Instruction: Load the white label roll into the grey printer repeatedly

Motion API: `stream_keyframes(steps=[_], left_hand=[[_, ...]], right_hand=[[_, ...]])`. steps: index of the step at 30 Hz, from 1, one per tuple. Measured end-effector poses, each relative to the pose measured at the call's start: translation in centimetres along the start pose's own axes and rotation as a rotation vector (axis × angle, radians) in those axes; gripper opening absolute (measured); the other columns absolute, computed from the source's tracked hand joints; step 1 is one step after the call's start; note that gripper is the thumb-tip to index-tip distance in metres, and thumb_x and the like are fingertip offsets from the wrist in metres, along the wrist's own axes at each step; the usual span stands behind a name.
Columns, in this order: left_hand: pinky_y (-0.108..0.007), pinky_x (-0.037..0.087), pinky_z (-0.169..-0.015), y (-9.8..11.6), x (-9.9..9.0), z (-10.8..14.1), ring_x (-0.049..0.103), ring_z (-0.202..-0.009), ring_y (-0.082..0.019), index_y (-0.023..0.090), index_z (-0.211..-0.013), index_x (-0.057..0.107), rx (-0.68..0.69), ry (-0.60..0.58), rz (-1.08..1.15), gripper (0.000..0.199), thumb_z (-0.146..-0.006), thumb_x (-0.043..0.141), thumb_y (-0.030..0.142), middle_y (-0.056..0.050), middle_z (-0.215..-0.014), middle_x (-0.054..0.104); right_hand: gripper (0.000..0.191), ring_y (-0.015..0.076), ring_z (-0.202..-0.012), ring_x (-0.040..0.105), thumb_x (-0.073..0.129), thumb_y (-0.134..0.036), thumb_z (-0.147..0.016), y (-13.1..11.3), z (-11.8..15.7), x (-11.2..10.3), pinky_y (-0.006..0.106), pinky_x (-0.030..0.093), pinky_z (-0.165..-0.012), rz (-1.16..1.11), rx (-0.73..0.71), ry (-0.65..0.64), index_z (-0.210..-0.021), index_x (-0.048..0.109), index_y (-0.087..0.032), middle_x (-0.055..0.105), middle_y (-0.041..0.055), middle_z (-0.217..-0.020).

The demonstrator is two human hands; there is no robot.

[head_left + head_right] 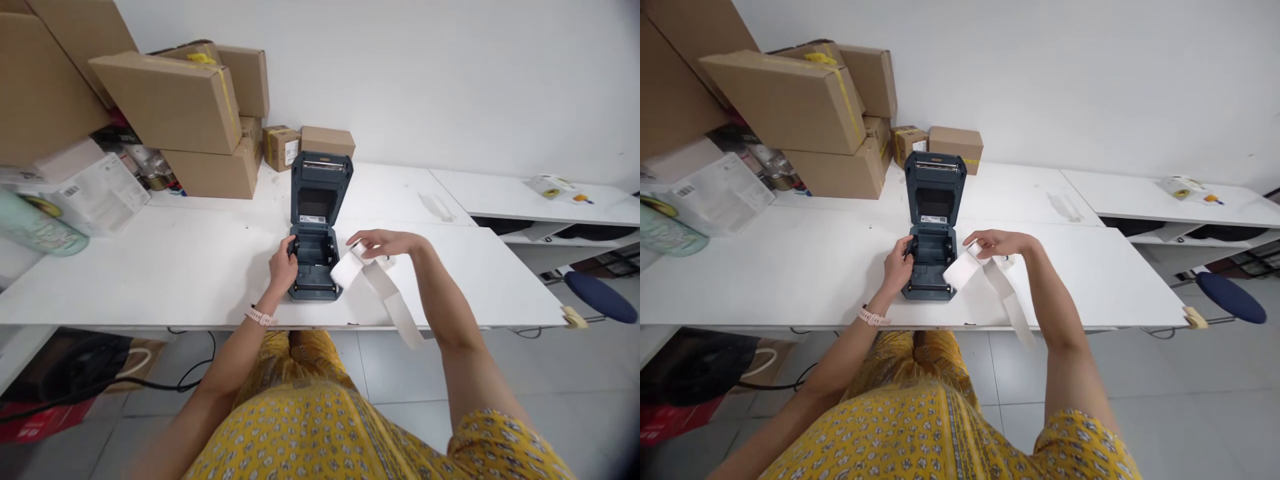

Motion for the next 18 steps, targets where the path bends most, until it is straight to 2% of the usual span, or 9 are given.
stream_keyframes(steps=[2, 4, 6, 9, 15, 18], left_hand=[[-0.046, 0.046, -0.111, 0.0, 0.1, -0.1, 0.064, -0.125, -0.025, 0.026, -0.134, 0.055, 0.007, 0.0, 0.004, 0.053, -0.085, 0.046, 0.007, -0.006, -0.126, 0.071], [-0.046, 0.045, -0.112, -0.1, 0.1, -0.1, 0.064, -0.126, -0.025, 0.026, -0.135, 0.055, 0.014, -0.003, 0.01, 0.054, -0.086, 0.045, 0.007, -0.006, -0.129, 0.07], [-0.046, 0.046, -0.112, -0.1, 0.2, -0.2, 0.064, -0.125, -0.025, 0.025, -0.135, 0.055, 0.012, -0.006, 0.013, 0.053, -0.086, 0.045, 0.008, -0.007, -0.132, 0.069], [-0.046, 0.047, -0.11, -0.2, 0.2, -0.2, 0.064, -0.125, -0.025, 0.024, -0.136, 0.055, 0.012, -0.012, 0.013, 0.053, -0.086, 0.046, 0.009, -0.008, -0.133, 0.069], [-0.047, 0.048, -0.108, -0.4, 0.3, -0.3, 0.067, -0.119, -0.026, 0.025, -0.135, 0.055, 0.018, -0.001, -0.022, 0.053, -0.085, 0.047, 0.01, -0.007, -0.131, 0.07], [-0.045, 0.048, -0.11, -0.6, 0.4, -0.5, 0.065, -0.123, -0.025, 0.026, -0.135, 0.055, 0.023, 0.001, -0.012, 0.053, -0.085, 0.048, 0.011, -0.007, -0.131, 0.07]], right_hand=[[0.049, 0.0133, -0.066, 0.061, 0.077, -0.027, -0.071, 1.5, -2.3, 1.6, 0.024, 0.051, -0.063, 0.143, 0.096, -0.179, -0.119, 0.068, -0.022, 0.071, -0.0008, -0.082], [0.056, 0.0164, -0.074, 0.065, 0.076, -0.02, -0.069, 2.8, -4.1, 2.5, 0.026, 0.052, -0.066, 0.303, 0.211, -0.217, -0.125, 0.066, -0.023, 0.072, 0.0035, -0.093], [0.06, 0.0185, -0.079, 0.067, 0.075, -0.015, -0.067, 3.8, -5.3, 3.0, 0.027, 0.052, -0.068, 0.404, 0.28, -0.208, -0.126, 0.066, -0.022, 0.073, 0.0071, -0.103], [0.054, 0.0189, -0.087, 0.069, 0.075, -0.012, -0.066, 4.6, -5.8, 3.6, 0.026, 0.052, -0.073, 0.424, 0.272, -0.171, -0.118, 0.069, -0.022, 0.072, 0.0073, -0.113], [0.041, 0.0215, -0.098, 0.068, 0.07, -0.007, -0.067, 5.7, -5.5, 3.9, 0.027, 0.05, -0.083, 0.431, 0.257, -0.054, -0.105, 0.071, -0.02, 0.074, 0.0053, -0.109], [0.043, 0.0237, -0.103, 0.069, 0.072, -0.008, -0.068, 5.8, -5.5, 3.7, 0.032, 0.051, -0.088, 0.425, 0.267, -0.032, -0.109, 0.069, -0.02, 0.074, 0.0074, -0.114]])
Point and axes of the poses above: each hand's wrist, its own z-axis away from the middle knuckle, its own x-axis out of the palm, y = z × x, the point moved 4 cm from there along -z, towards the middle knuckle
